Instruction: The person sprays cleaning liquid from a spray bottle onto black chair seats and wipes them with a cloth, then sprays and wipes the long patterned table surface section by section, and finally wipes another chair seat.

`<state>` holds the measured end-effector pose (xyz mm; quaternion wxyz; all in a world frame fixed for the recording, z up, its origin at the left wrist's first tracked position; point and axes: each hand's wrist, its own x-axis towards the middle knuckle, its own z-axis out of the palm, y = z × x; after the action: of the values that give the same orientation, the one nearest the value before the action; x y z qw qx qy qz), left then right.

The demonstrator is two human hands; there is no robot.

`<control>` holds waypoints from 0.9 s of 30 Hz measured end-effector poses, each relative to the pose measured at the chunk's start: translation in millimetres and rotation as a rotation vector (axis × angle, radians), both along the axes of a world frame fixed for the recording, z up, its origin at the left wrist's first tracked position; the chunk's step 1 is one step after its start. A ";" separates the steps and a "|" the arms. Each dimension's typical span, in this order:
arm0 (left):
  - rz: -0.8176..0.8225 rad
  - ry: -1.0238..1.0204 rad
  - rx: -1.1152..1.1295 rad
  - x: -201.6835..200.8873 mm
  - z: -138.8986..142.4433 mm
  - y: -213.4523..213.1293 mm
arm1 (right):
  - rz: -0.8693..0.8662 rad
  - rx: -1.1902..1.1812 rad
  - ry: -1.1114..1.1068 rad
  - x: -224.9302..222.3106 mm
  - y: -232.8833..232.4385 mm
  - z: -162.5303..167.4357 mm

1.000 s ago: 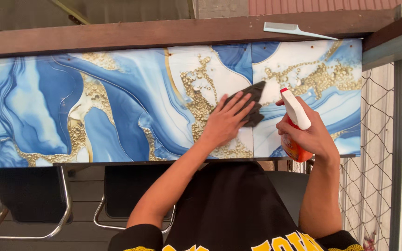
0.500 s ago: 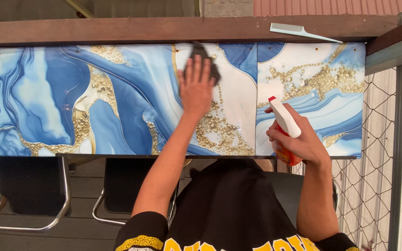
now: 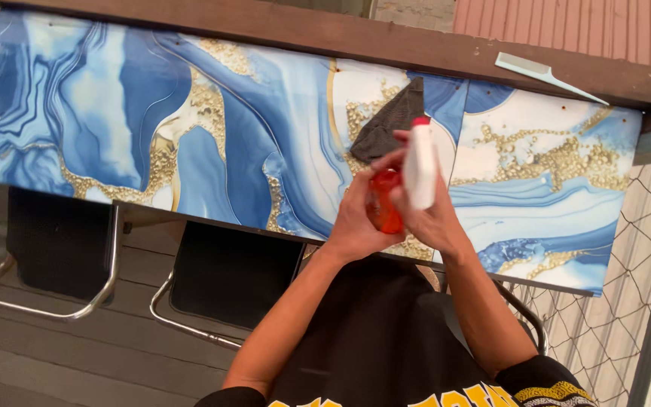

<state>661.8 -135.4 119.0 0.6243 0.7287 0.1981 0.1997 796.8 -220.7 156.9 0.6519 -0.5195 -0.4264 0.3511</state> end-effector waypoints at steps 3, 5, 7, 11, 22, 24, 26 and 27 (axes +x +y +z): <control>0.172 0.026 -0.034 -25.3 -3.0 17.5 | 0.194 0.054 -0.371 17.0 19.9 -6.8; 0.227 0.055 0.116 -54.3 -7.0 30.1 | 0.120 -0.127 -0.689 26.3 34.7 -25.0; 0.292 0.098 -0.076 -78.7 -12.1 33.9 | -0.108 -0.518 -1.013 28.7 49.0 -53.4; 0.459 0.182 -0.191 -123.8 -20.0 34.5 | -0.212 -0.611 -1.157 31.9 81.8 -111.2; 0.788 0.086 -0.047 -199.2 -31.8 21.6 | 0.053 -0.260 -1.297 -95.1 248.2 -145.5; 0.823 0.090 -0.042 -211.0 -29.3 23.1 | 0.250 -0.090 -1.263 -134.6 223.9 -138.3; 0.846 0.084 -0.047 -220.8 -28.2 26.7 | 0.400 0.018 -1.280 -138.1 179.1 -132.2; 0.841 0.078 -0.045 -223.4 -29.1 30.3 | 0.416 -0.019 -1.285 -130.3 154.4 -129.7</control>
<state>438.4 -105.1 89.9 0.4960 0.5776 0.5061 0.4052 666.5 -66.2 27.2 0.1828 -0.5381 -0.8174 0.0942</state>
